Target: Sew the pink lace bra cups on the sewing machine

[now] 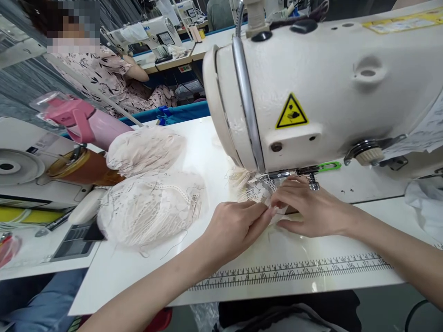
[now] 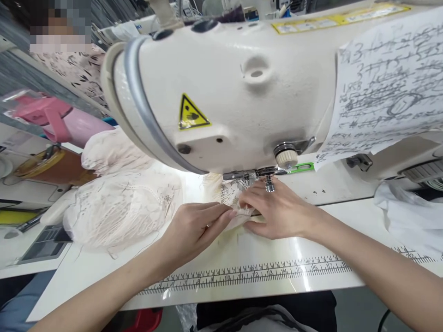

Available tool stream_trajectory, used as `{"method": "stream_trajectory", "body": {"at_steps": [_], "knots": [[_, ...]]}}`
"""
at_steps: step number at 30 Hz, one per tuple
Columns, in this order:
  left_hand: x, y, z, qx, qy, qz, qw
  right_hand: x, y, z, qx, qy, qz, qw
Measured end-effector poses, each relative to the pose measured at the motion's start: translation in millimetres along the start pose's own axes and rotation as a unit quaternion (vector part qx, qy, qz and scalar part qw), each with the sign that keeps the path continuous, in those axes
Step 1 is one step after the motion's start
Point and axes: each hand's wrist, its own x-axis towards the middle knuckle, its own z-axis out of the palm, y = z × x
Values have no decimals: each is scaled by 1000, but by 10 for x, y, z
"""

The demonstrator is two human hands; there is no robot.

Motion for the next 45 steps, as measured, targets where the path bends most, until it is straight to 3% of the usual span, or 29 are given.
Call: {"method": "stream_trajectory", "body": {"at_steps": [5,9,12,16,20,23,28,32,41,45], "knots": [[-48,29,-31,100,7,86,991,-11,55,53,-123,84,-52,988],[-97,27,2,129,-8,116,985,-7,108,3,-92,59,-44,993],[-86,-15,97,132,-23,101,986,3,123,-14,-31,41,-33,998],[-26,-108,250,146,53,118,981,-6,132,-19,0,37,-35,999],[-22,-173,331,157,110,147,970,-38,125,-42,-29,-18,-23,999],[-51,-190,347,138,108,130,976,-45,128,-24,-64,-36,-26,997],[-73,-199,345,144,108,119,976,-13,163,18,-80,27,-86,993],[-78,-215,334,196,127,143,962,10,180,-11,-34,45,-128,990],[-85,-271,362,110,80,155,978,-26,178,26,-49,40,-68,996],[-97,-266,370,89,75,145,983,-18,155,26,-57,63,-74,994]]}}
